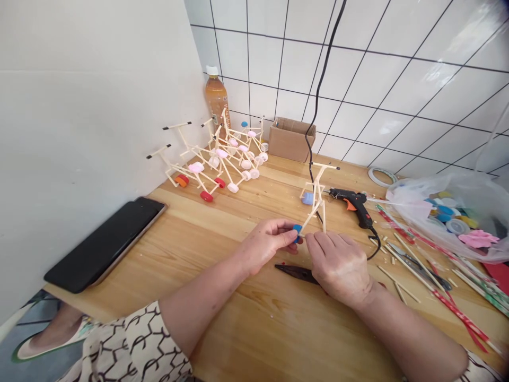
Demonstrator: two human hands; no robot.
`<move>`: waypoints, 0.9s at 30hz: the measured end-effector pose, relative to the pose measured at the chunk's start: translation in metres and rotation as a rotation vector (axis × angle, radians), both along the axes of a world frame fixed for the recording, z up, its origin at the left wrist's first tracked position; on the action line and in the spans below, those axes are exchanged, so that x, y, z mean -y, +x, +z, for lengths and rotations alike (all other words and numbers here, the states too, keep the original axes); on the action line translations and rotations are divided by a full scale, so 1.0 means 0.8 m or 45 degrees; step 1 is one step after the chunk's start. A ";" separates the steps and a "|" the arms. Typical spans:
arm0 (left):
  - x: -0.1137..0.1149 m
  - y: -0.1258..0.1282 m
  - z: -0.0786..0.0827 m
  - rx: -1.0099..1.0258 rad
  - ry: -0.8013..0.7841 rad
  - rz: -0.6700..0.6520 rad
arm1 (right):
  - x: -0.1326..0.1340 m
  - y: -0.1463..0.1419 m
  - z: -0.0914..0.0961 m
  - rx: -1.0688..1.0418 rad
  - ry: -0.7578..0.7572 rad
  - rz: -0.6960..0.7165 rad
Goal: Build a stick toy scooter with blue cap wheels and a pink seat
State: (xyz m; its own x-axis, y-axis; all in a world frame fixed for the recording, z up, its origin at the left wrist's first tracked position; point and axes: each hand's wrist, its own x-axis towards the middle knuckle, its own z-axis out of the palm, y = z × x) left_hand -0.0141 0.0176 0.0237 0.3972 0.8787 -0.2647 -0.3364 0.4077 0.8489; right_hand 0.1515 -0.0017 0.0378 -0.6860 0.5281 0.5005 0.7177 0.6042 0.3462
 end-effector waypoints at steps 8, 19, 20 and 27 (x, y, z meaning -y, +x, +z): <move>0.009 0.007 0.004 -0.413 0.265 0.067 | -0.001 0.002 -0.007 -0.086 0.024 0.019; 0.015 0.014 0.009 -0.305 0.312 0.158 | 0.000 0.003 -0.005 -0.221 -0.023 0.018; 0.016 0.015 0.009 -0.305 0.329 0.184 | 0.000 0.003 -0.005 -0.227 -0.033 0.015; 0.015 0.019 0.009 -0.188 0.176 0.163 | -0.001 0.005 -0.003 -0.178 0.067 0.075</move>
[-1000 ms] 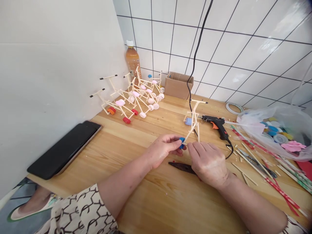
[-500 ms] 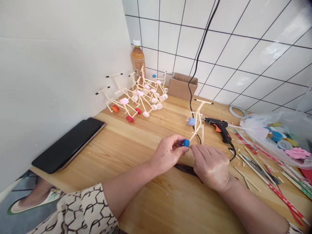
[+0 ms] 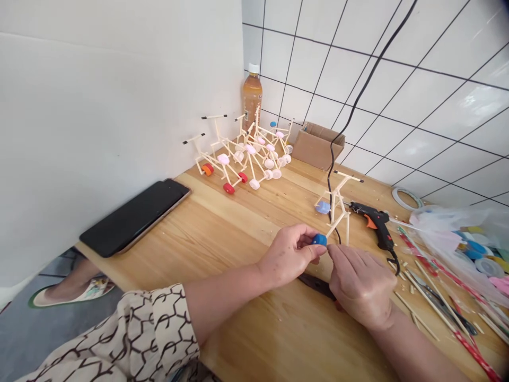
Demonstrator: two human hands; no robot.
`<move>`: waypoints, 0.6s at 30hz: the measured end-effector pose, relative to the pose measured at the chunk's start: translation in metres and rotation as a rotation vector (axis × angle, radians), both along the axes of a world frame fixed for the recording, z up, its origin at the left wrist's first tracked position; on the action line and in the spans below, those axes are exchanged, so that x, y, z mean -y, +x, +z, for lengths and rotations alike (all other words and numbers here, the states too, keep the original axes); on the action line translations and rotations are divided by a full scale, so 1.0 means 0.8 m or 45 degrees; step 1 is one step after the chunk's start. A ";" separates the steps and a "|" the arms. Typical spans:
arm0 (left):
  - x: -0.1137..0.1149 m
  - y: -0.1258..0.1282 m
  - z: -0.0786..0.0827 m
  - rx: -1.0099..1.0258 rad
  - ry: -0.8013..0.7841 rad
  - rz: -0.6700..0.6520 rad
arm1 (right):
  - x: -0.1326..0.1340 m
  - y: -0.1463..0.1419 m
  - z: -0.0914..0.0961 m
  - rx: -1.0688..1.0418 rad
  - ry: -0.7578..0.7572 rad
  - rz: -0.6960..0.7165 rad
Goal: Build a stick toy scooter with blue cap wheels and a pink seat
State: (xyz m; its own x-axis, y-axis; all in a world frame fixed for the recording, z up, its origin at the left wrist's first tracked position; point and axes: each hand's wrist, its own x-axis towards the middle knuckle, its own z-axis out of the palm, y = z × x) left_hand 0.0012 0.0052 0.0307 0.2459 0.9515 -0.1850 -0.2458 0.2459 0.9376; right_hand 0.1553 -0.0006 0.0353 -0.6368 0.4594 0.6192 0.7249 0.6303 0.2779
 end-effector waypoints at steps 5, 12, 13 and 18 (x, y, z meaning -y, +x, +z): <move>0.004 0.002 -0.004 -0.034 0.143 0.078 | 0.000 -0.001 -0.001 -0.052 -0.091 -0.024; 0.001 -0.003 0.005 0.016 0.051 -0.032 | -0.004 0.004 0.002 -0.009 0.031 0.036; 0.000 -0.004 0.006 0.012 0.033 -0.052 | -0.005 0.005 0.002 -0.003 0.035 0.049; -0.003 -0.007 0.005 -0.055 0.021 -0.087 | -0.005 0.006 -0.001 0.020 0.054 0.073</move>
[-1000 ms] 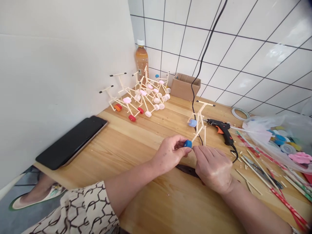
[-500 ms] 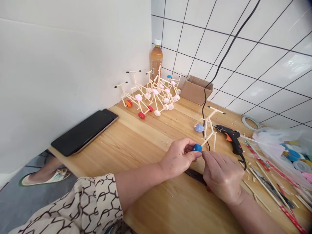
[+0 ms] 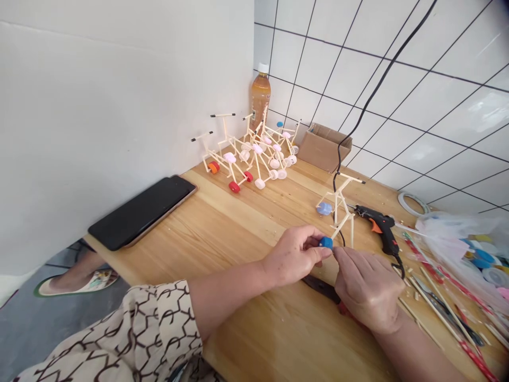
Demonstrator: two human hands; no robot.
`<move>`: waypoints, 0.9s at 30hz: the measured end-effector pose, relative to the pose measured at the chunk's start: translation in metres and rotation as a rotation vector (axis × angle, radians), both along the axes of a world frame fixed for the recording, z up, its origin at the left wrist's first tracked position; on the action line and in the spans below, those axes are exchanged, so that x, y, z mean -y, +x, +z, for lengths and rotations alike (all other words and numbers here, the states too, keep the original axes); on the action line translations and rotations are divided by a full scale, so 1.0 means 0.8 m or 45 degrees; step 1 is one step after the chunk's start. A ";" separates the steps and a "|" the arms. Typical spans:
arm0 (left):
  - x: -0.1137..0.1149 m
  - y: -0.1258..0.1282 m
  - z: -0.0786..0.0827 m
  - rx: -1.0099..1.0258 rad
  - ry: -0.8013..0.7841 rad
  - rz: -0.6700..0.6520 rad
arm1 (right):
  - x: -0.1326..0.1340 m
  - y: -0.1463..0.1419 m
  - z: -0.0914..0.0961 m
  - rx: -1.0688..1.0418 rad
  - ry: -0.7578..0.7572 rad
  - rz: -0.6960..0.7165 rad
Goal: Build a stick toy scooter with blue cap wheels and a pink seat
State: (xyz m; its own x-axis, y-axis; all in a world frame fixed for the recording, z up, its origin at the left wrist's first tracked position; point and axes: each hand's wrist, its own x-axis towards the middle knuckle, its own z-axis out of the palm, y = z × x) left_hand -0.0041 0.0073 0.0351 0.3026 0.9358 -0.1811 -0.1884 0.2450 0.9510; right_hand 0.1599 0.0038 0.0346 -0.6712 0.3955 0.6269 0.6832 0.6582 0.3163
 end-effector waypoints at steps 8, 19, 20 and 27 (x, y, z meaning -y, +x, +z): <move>-0.008 -0.012 -0.001 -0.306 0.176 -0.060 | -0.001 -0.004 -0.003 0.057 -0.158 -0.073; -0.011 -0.019 -0.007 -0.882 0.420 -0.232 | 0.003 -0.004 -0.009 0.146 -0.430 -0.173; -0.011 -0.018 -0.006 -0.907 0.430 -0.237 | 0.003 -0.004 -0.010 0.148 -0.445 -0.184; -0.011 -0.018 -0.003 -0.968 0.442 -0.263 | 0.003 -0.003 -0.015 0.150 -0.511 -0.177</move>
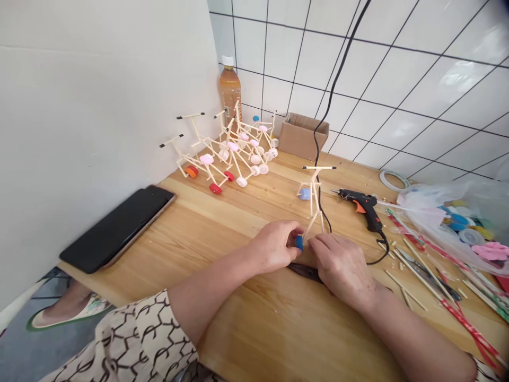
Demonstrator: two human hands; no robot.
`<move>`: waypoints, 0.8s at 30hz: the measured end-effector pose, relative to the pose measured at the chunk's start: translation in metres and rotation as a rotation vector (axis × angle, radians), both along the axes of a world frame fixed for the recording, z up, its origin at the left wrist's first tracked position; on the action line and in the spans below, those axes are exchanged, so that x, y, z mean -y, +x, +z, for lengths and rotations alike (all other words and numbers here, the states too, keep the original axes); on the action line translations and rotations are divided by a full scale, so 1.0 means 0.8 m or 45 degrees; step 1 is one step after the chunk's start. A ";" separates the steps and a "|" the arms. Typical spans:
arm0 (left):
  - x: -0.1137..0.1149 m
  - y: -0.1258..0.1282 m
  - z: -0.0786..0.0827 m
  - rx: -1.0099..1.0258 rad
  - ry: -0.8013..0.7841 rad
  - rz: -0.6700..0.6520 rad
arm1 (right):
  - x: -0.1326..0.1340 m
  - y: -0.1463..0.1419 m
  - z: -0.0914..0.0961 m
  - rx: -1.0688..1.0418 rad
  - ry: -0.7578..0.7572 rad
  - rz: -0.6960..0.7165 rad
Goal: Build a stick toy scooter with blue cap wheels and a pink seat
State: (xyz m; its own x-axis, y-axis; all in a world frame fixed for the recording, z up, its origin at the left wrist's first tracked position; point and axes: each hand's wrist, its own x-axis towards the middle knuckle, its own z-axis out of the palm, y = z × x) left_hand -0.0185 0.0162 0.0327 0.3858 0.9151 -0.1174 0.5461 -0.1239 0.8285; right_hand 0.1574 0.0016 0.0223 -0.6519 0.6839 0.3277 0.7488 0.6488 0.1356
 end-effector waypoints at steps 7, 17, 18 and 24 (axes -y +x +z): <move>0.000 0.001 -0.001 0.002 -0.011 0.021 | 0.001 0.004 0.017 -0.201 -0.017 0.106; -0.002 0.000 -0.005 -0.116 0.108 0.005 | -0.028 0.037 0.030 -0.464 -0.315 -0.341; -0.002 0.000 -0.007 -0.133 0.120 -0.008 | -0.030 0.038 0.030 -0.461 -0.386 -0.358; -0.003 0.002 -0.013 -0.147 0.166 -0.062 | -0.027 0.034 0.032 -0.530 -0.450 -0.268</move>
State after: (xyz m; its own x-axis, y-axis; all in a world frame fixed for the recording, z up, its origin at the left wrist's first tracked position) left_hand -0.0171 0.0189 0.0219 0.4212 0.9059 -0.0452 0.6274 -0.2550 0.7358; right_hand 0.1843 0.0233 0.0481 -0.3556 0.8990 0.2557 0.8103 0.4329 -0.3950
